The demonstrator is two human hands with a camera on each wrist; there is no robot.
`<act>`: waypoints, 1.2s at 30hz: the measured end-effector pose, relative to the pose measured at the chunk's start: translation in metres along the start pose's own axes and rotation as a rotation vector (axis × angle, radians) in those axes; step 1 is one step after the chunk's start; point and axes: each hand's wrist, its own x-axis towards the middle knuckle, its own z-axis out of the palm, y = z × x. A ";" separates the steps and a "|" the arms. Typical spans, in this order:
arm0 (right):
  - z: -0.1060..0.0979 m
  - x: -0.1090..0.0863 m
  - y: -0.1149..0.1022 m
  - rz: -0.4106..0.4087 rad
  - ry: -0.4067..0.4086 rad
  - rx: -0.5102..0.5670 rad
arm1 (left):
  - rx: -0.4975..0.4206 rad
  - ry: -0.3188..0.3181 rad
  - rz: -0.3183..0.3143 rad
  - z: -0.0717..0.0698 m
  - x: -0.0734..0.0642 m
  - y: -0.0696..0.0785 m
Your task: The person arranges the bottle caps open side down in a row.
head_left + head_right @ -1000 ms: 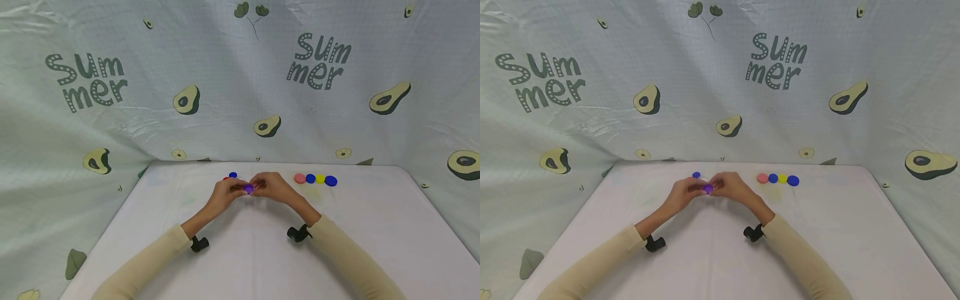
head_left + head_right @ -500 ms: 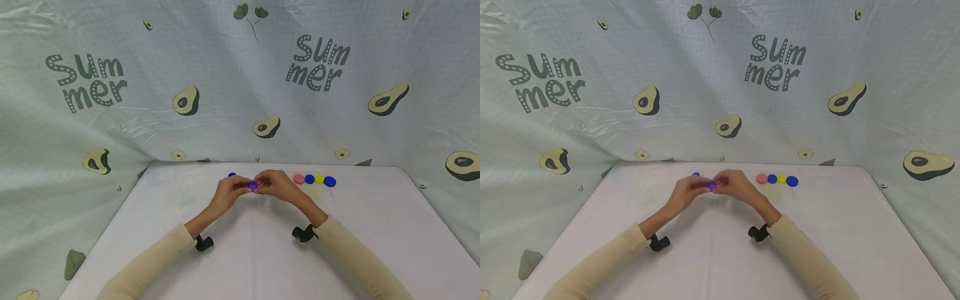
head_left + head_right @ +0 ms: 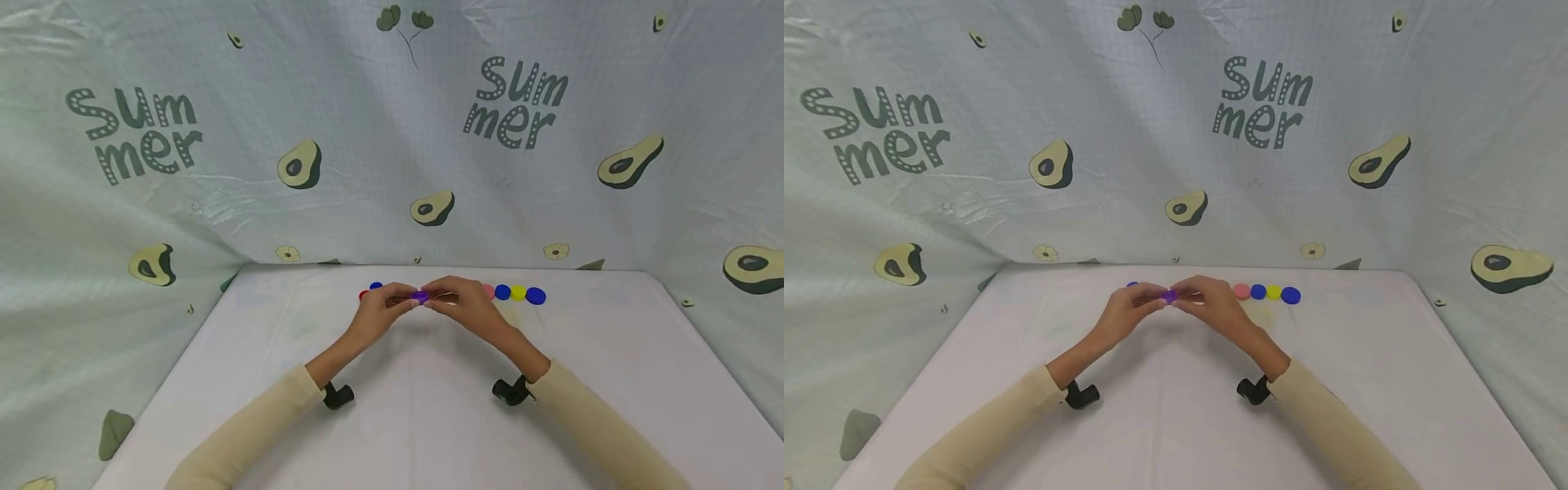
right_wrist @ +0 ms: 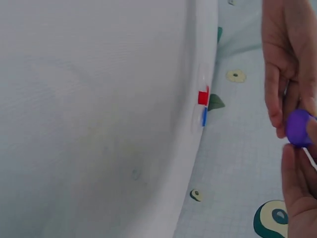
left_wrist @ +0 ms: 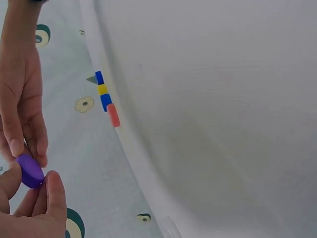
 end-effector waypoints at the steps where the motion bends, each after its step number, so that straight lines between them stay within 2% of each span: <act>1: 0.000 -0.001 0.000 -0.024 0.021 0.001 | -0.007 -0.002 0.001 0.000 0.000 0.001; 7: -0.003 -0.005 -0.004 -0.179 0.130 -0.046 | -0.034 0.002 0.015 0.002 0.003 0.004; 12: -0.005 -0.007 -0.004 -0.236 0.169 -0.092 | -0.025 0.018 0.033 0.007 0.004 0.005; 19: -0.008 -0.011 0.003 -0.229 0.210 -0.077 | -0.033 0.004 0.052 0.010 0.004 0.007; 23: -0.006 -0.013 0.006 -0.217 0.193 -0.042 | -0.034 0.016 0.073 0.010 0.004 0.008; 28: -0.003 -0.015 0.006 -0.246 0.148 -0.019 | -0.050 0.032 0.064 0.009 0.003 0.008; 36: -0.004 -0.017 0.000 -0.252 0.151 -0.020 | -0.079 0.000 0.078 0.008 0.002 0.007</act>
